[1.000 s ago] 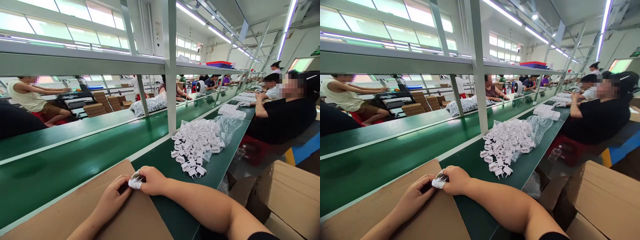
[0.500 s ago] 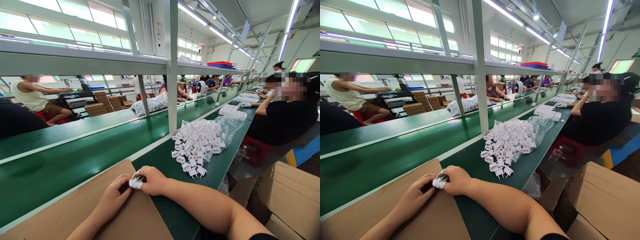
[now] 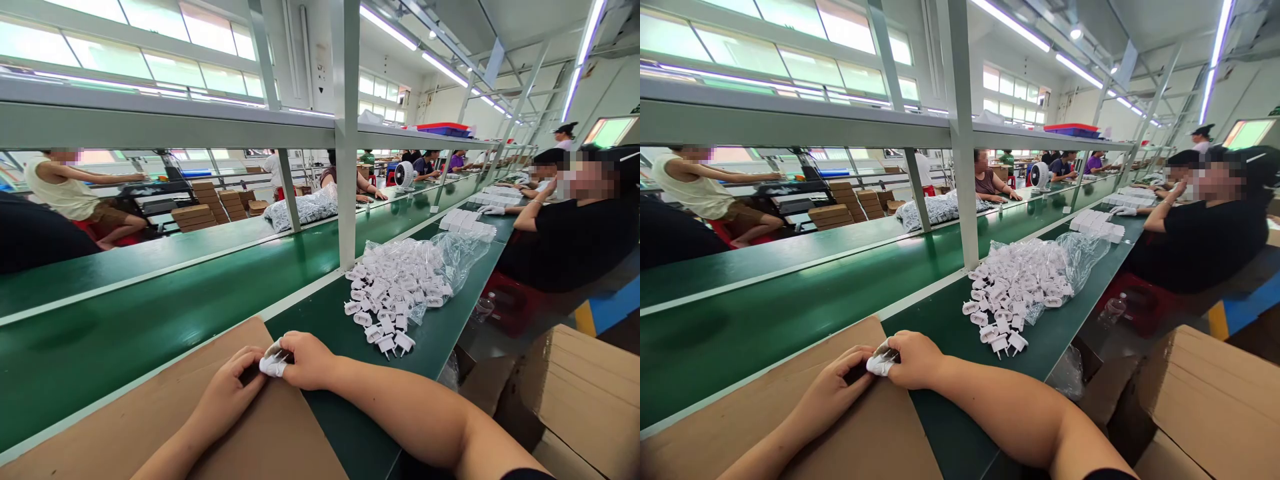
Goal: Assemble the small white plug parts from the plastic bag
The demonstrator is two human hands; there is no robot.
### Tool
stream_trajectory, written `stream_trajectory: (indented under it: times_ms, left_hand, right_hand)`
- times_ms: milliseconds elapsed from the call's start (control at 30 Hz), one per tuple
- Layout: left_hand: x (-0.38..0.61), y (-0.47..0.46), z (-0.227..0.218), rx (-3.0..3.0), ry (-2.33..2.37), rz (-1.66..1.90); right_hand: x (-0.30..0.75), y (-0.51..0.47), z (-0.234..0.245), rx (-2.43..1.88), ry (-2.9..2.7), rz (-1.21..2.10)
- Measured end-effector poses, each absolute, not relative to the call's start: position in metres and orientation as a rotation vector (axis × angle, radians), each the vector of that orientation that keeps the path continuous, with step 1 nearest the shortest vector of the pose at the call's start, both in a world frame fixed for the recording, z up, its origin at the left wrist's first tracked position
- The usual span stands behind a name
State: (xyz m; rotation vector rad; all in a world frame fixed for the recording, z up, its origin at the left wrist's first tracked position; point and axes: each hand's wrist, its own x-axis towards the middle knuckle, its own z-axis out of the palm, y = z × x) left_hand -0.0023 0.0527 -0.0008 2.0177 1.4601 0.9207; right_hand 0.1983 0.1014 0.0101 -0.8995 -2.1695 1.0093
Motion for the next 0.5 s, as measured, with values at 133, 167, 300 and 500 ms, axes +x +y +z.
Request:
stream_trajectory:
  times_ms: [133, 167, 300, 500]
  left_hand:
    - [-0.0016, 0.0526, 0.0007, 2.032, 1.46, 0.925]
    - [-0.0014, 0.0525, 0.0011, 2.038, 1.461, 0.925]
    - [-0.0008, 0.0524, 0.0018, 2.059, 1.461, 0.947]
    - [-0.0012, 0.0529, 0.0015, 2.068, 1.435, 0.963]
  right_hand:
    - [0.1983, 0.1012, 0.0104, -0.892, -2.163, 1.014]
    - [0.1983, 0.101, 0.0106, -0.894, -2.161, 1.019]
    - [0.1985, 0.1007, 0.0113, -0.896, -2.159, 1.018]
    - [0.1984, 0.1016, 0.0104, -0.884, -2.184, 0.995]
